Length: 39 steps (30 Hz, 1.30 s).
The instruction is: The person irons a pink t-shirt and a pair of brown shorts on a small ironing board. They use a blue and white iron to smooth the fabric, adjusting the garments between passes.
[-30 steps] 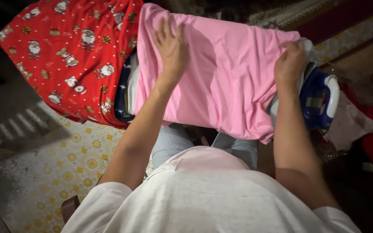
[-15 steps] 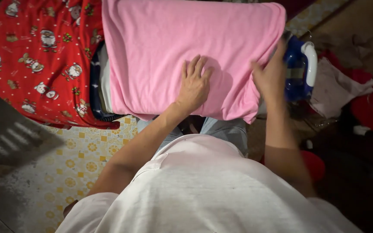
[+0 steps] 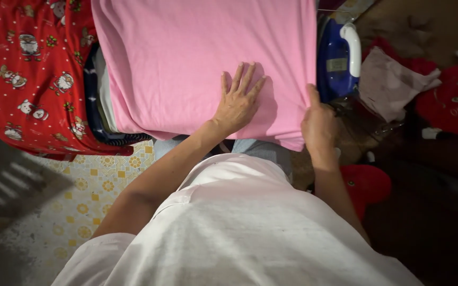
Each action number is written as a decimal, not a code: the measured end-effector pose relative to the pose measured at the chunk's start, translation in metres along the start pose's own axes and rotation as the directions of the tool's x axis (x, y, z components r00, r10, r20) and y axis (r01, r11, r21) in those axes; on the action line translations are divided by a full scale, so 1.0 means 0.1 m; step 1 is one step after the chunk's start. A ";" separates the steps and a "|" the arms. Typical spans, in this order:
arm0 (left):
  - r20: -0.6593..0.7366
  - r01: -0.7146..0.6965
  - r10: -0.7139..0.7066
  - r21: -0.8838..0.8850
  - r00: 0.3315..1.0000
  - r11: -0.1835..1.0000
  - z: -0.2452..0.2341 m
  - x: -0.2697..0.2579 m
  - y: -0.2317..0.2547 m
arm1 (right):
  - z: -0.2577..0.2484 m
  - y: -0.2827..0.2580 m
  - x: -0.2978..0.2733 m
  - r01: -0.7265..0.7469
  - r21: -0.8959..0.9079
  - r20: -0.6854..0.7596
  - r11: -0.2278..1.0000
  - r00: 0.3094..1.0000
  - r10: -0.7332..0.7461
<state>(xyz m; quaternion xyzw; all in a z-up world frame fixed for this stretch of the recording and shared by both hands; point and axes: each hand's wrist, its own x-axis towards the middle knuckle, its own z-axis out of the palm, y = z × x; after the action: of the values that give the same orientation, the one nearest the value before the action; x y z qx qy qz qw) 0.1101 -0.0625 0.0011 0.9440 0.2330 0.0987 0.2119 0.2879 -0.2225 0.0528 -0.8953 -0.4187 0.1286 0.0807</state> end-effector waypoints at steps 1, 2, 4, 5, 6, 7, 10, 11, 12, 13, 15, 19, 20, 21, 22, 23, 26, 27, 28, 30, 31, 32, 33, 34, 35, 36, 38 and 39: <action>0.039 -0.004 0.004 -0.002 0.999 1.000 0.02 0.03 0.03 | 0.00 0.01 0.03 0.008 -0.001 -0.008 1.000 1.000 -0.008; 0.062 -0.020 0.020 -0.004 0.998 1.000 0.04 0.06 0.07 | -0.01 0.01 0.05 0.017 -0.002 -0.016 1.000 1.000 -0.017; 0.112 -0.050 0.050 -0.009 0.992 0.999 0.08 0.12 0.16 | -0.06 0.04 0.15 0.029 -0.029 -0.071 0.999 0.997 -0.031; 0.146 -0.053 0.053 -0.005 0.988 0.999 0.10 0.16 0.20 | -0.10 0.08 0.22 0.030 -0.055 -0.117 0.998 0.992 -0.037; 0.180 -0.056 0.056 -0.002 0.982 0.998 0.11 0.20 0.25 | -0.13 0.11 0.31 0.030 -0.081 -0.163 0.996 0.986 -0.043; 0.214 -0.061 0.060 0.001 0.975 0.998 0.13 0.24 0.29 | -0.14 0.15 0.39 0.062 -0.114 -0.241 0.992 0.967 -0.088; 0.255 -0.114 0.102 0.032 0.961 0.993 0.19 0.41 0.40 | -0.13 0.31 0.68 0.097 -0.188 -0.392 0.977 0.905 -0.165; 0.265 -0.120 0.107 0.034 0.958 0.992 0.21 0.44 0.43 | -0.09 0.37 0.80 0.079 -0.187 -0.397 0.979 0.906 -0.149; 0.275 -0.126 0.112 0.035 0.955 0.991 0.23 0.46 0.45 | -0.04 0.43 0.90 0.062 -0.187 -0.402 0.980 0.906 -0.134; 0.285 -0.130 0.114 0.037 0.952 0.991 0.24 0.49 0.47 | 0.03 0.49 1.00 0.040 -0.162 -0.396 0.986 0.912 -0.102; 0.283 -0.136 0.123 0.027 0.951 0.990 0.26 0.50 0.47 | 0.16 0.62 1.15 -0.003 -0.114 -0.380 0.993 0.924 -0.040; 0.284 -0.154 0.130 0.061 0.950 0.986 0.27 0.49 0.45 | 0.37 0.84 1.43 -0.018 0.047 -0.403 0.999 0.915 0.035; 0.292 -0.154 0.129 0.065 0.948 0.986 0.28 0.49 0.46 | 0.34 0.91 1.49 -0.024 0.085 -0.393 0.996 0.918 0.056; 0.299 -0.155 0.128 0.070 0.946 0.985 0.27 0.49 0.45 | 0.31 0.92 1.51 -0.031 0.123 -0.384 0.992 0.920 0.076; 0.306 -0.156 0.126 0.076 0.944 0.985 0.27 0.49 0.45 | 0.25 0.92 1.51 -0.083 0.305 -0.268 0.949 0.948 0.170; 0.313 -0.155 0.123 0.079 0.942 0.985 0.27 0.49 0.45 | 0.12 0.93 1.52 -0.152 0.468 -0.135 0.871 0.961 0.240; 0.331 -0.157 0.118 0.095 0.936 0.983 0.26 0.51 0.46 | -0.10 0.82 1.41 -0.220 0.634 0.006 0.741 0.960 0.281; 0.338 -0.157 0.114 0.101 0.934 0.982 0.26 0.51 0.47 | -0.12 0.79 1.36 -0.215 0.646 0.006 0.732 0.961 0.278; 0.345 -0.157 0.111 0.107 0.932 0.982 0.25 0.51 0.47 | -0.13 0.78 1.31 -0.196 0.647 -0.033 0.737 0.958 0.284; 0.367 -0.146 0.106 0.085 0.924 0.986 0.22 0.53 0.47 | -0.08 0.77 1.24 -0.155 0.648 -0.104 0.745 0.952 0.289; 0.378 -0.138 0.100 0.074 0.920 0.988 0.20 0.52 0.47 | -0.07 0.79 1.20 -0.074 0.610 -0.200 0.789 0.949 0.244; 0.371 -0.139 0.102 0.075 0.923 0.987 0.18 0.51 0.46 | -0.09 0.83 1.14 0.005 0.562 -0.292 0.827 0.937 0.193; 0.363 -0.142 0.106 0.074 0.926 0.987 0.18 0.50 0.46 | -0.11 0.84 1.08 0.081 0.505 -0.381 0.859 0.914 0.138; 0.355 -0.146 0.111 0.073 0.928 0.987 0.18 0.49 0.46 | -0.15 0.81 1.01 0.057 0.573 -0.329 0.818 0.930 0.165; 0.363 -0.144 0.116 0.050 0.925 0.988 0.17 0.50 0.45 | -0.25 0.80 0.91 0.031 0.637 -0.276 0.771 0.942 0.190; 0.371 -0.141 0.121 0.026 0.921 0.990 0.18 0.50 0.43 | -0.38 0.77 0.78 0.001 0.695 -0.220 0.719 0.953 0.211; 0.328 -0.139 0.139 -0.025 0.934 0.990 0.21 0.46 0.33 | -0.60 0.64 0.48 0.070 0.497 -0.275 0.865 0.958 0.081; 0.275 -0.144 0.152 -0.049 0.949 0.988 0.21 0.40 0.23 | -0.73 0.57 0.34 0.108 0.386 -0.293 0.916 0.956 0.011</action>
<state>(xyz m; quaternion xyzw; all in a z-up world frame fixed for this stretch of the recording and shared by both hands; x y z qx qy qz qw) 0.1599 -0.0694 -0.0039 0.9601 0.1283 -0.0158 0.2479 0.3721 -0.2350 0.1023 -0.8585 -0.3898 0.0764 0.3243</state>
